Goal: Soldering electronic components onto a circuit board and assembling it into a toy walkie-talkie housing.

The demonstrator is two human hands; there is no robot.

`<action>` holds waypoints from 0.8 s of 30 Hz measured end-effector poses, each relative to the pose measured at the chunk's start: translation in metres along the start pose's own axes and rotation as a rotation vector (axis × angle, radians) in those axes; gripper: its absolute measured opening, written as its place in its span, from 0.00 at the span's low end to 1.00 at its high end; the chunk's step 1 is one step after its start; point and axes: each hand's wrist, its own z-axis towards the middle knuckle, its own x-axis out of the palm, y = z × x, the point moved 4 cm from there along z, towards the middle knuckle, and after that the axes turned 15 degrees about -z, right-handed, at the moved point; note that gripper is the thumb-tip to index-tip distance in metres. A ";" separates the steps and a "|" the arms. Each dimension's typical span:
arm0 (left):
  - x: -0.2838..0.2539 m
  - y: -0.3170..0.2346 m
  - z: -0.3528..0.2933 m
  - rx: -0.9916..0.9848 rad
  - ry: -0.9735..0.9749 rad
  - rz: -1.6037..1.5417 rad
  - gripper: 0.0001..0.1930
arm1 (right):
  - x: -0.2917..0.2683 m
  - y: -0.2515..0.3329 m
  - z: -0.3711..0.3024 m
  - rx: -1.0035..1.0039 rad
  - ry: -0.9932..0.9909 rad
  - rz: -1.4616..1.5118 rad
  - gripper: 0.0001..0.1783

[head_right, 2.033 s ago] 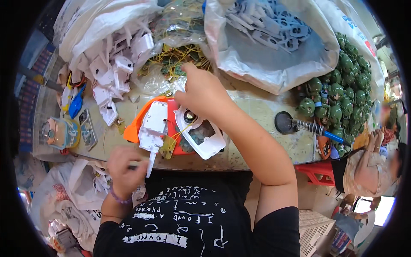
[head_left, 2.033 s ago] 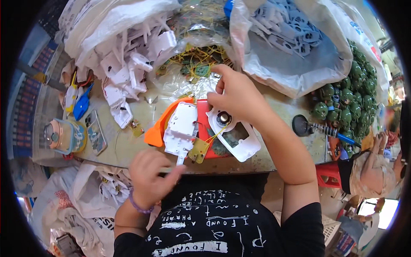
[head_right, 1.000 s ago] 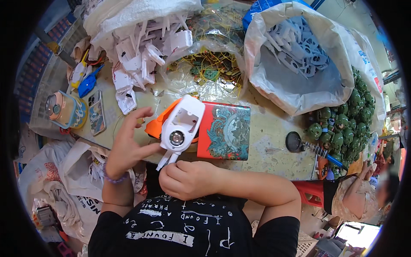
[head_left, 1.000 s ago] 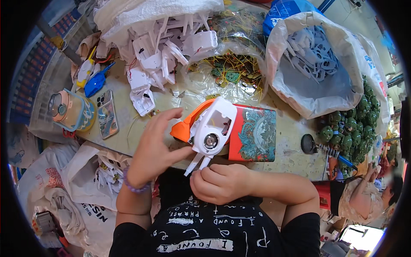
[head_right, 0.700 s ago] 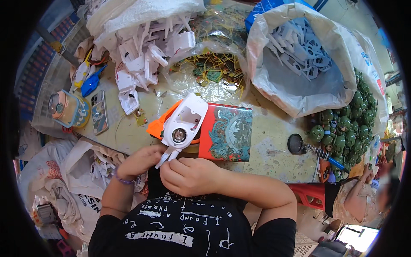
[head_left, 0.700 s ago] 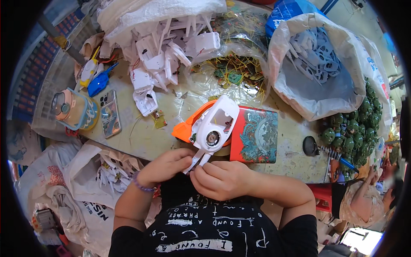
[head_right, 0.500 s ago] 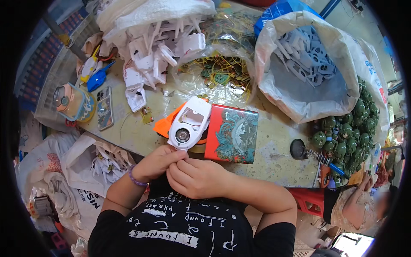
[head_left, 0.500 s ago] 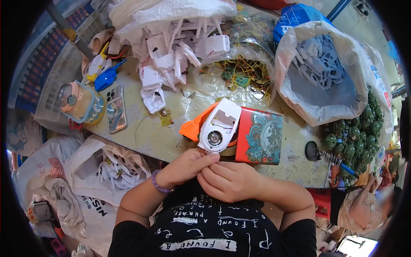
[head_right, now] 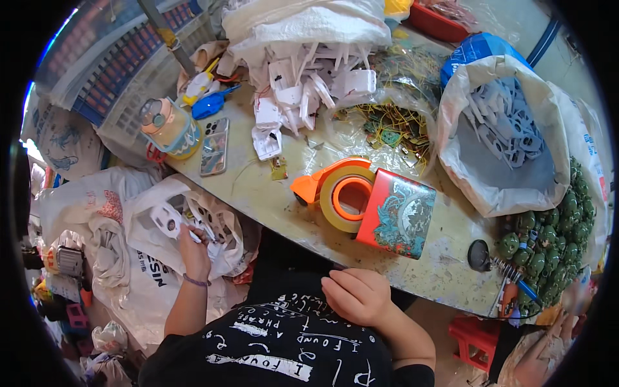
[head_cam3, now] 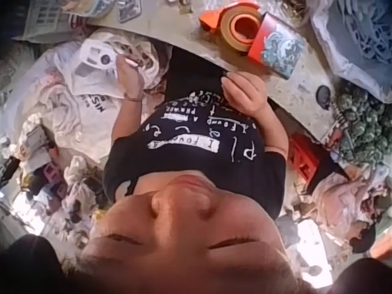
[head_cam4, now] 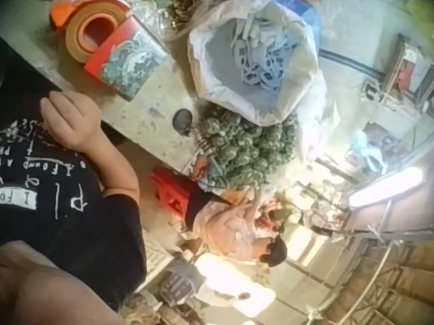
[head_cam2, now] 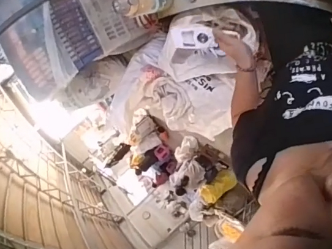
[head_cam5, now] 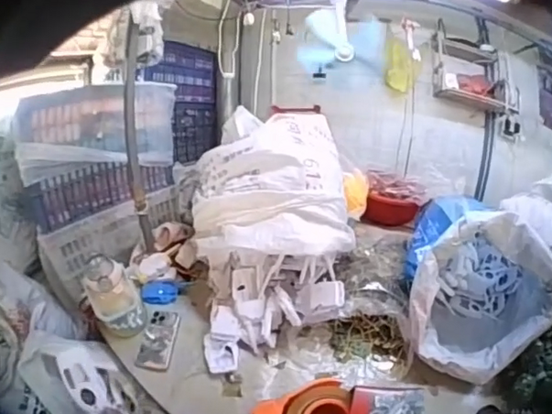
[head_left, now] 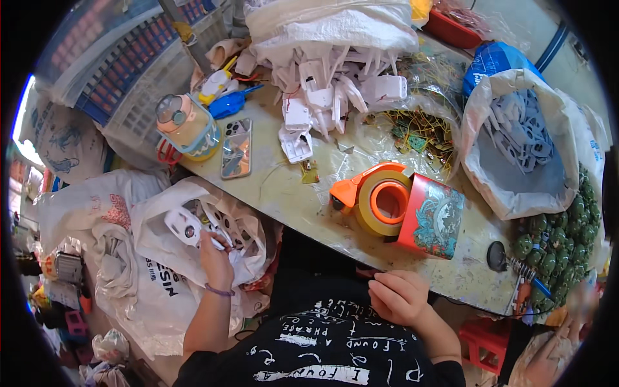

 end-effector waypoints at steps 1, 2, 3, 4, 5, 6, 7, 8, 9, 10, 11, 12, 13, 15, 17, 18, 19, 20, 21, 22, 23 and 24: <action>-0.021 0.010 0.015 -0.142 -0.042 0.015 0.21 | 0.001 0.001 -0.006 0.027 0.016 0.011 0.17; -0.038 0.019 0.027 -0.258 -0.059 -0.023 0.21 | 0.003 0.002 -0.012 0.063 0.026 0.025 0.17; -0.058 0.025 0.035 -0.402 -0.151 -0.017 0.22 | 0.004 0.003 -0.018 0.081 0.047 0.027 0.17; -0.067 0.026 0.042 -0.533 0.032 0.266 0.22 | 0.005 0.005 -0.022 0.089 0.054 0.018 0.17; -0.078 0.024 0.044 -0.702 0.135 0.598 0.22 | 0.005 0.006 -0.026 0.100 0.058 0.015 0.17; -0.079 0.014 0.051 -0.660 0.327 0.939 0.21 | 0.006 0.006 -0.030 0.117 0.072 0.018 0.17; -0.072 0.000 0.059 -0.433 0.577 1.395 0.21 | 0.005 0.007 -0.032 0.126 0.059 0.015 0.17; -0.061 -0.018 0.066 -0.124 0.667 1.683 0.20 | 0.005 0.008 -0.033 0.139 0.057 0.016 0.17; -0.045 -0.035 0.078 0.046 0.601 1.739 0.19 | 0.004 0.008 -0.034 0.156 0.045 0.026 0.16; -0.022 -0.057 0.098 0.179 0.485 1.519 0.21 | 0.004 0.010 -0.034 0.146 0.054 0.022 0.16; 0.005 -0.080 0.116 0.370 0.432 1.274 0.23 | 0.004 0.011 -0.033 0.142 0.053 0.023 0.16; 0.034 -0.100 0.133 0.589 0.428 1.028 0.27 | 0.004 0.013 -0.032 0.139 0.051 0.029 0.16; 0.064 -0.116 0.150 0.758 0.465 0.856 0.32 | 0.003 0.015 -0.031 0.124 0.049 0.031 0.16; 0.115 -0.137 0.178 1.014 0.476 0.802 0.42 | 0.003 0.018 -0.029 0.107 0.059 0.045 0.16; 0.151 -0.139 0.196 1.025 0.476 0.890 0.49 | 0.001 0.020 -0.029 0.122 0.044 0.047 0.16; 0.159 -0.137 0.204 0.855 0.475 0.812 0.51 | 0.000 0.020 -0.030 0.143 0.045 0.042 0.16; 0.166 -0.135 0.209 0.712 0.485 0.736 0.52 | -0.001 0.020 -0.031 0.159 0.035 0.038 0.16; 0.171 -0.131 0.210 0.578 0.519 0.636 0.54 | -0.002 0.019 -0.032 0.177 0.024 0.034 0.16; 0.174 -0.130 0.207 0.581 0.529 0.626 0.55 | -0.002 0.018 -0.034 0.196 0.025 0.037 0.16; 0.175 -0.132 0.203 0.597 0.556 0.592 0.56 | -0.003 0.017 -0.035 0.212 0.021 0.026 0.15; 0.175 -0.133 0.201 0.601 0.532 0.568 0.56 | -0.003 0.016 -0.037 0.230 0.032 0.027 0.15; 0.176 -0.132 0.198 0.591 0.595 0.541 0.56 | -0.003 0.015 -0.038 0.245 0.045 0.038 0.15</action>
